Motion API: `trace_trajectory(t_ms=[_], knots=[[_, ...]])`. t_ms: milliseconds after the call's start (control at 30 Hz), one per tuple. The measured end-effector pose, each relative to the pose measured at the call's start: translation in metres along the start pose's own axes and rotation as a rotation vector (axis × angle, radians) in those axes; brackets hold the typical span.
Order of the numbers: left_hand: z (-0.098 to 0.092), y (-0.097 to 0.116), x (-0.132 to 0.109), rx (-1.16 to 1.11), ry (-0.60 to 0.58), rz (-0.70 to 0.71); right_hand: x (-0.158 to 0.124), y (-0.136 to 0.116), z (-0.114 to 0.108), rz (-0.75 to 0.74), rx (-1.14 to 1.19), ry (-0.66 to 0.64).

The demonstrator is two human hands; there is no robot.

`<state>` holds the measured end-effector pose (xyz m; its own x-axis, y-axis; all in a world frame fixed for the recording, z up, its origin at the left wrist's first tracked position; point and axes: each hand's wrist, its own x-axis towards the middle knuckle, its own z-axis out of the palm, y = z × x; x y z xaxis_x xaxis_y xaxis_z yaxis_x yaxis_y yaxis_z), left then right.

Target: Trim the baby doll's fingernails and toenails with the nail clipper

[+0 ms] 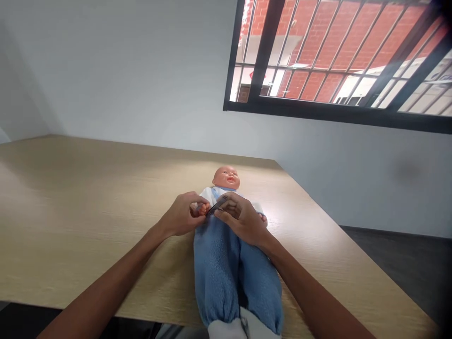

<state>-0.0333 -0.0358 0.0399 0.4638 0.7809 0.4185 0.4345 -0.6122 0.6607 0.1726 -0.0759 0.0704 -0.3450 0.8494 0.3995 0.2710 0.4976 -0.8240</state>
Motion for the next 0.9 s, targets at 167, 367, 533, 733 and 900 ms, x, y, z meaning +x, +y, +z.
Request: trace_trajectory(t_ms=[167, 367, 533, 733, 900], knots=[[0.023, -0.006, -0.005, -0.060, 0.257, 0.004, -0.004, -0.005, 0.000, -0.091, -0.156, 0.015], [0.038, -0.009, -0.010, -0.031, 0.430, 0.073, 0.000, 0.009, -0.005, -0.181, -0.426, 0.027], [0.044, -0.009, -0.012, -0.023, 0.495, 0.102, 0.004, 0.013, -0.004, -0.267, -0.561, -0.033], [0.050, -0.010, -0.012, -0.055, 0.557, 0.097, 0.006, 0.011, -0.003, -0.338, -0.629, -0.081], [0.051, -0.009, -0.011, -0.072, 0.574, 0.111, 0.008, 0.011, -0.002, -0.383, -0.663, -0.084]])
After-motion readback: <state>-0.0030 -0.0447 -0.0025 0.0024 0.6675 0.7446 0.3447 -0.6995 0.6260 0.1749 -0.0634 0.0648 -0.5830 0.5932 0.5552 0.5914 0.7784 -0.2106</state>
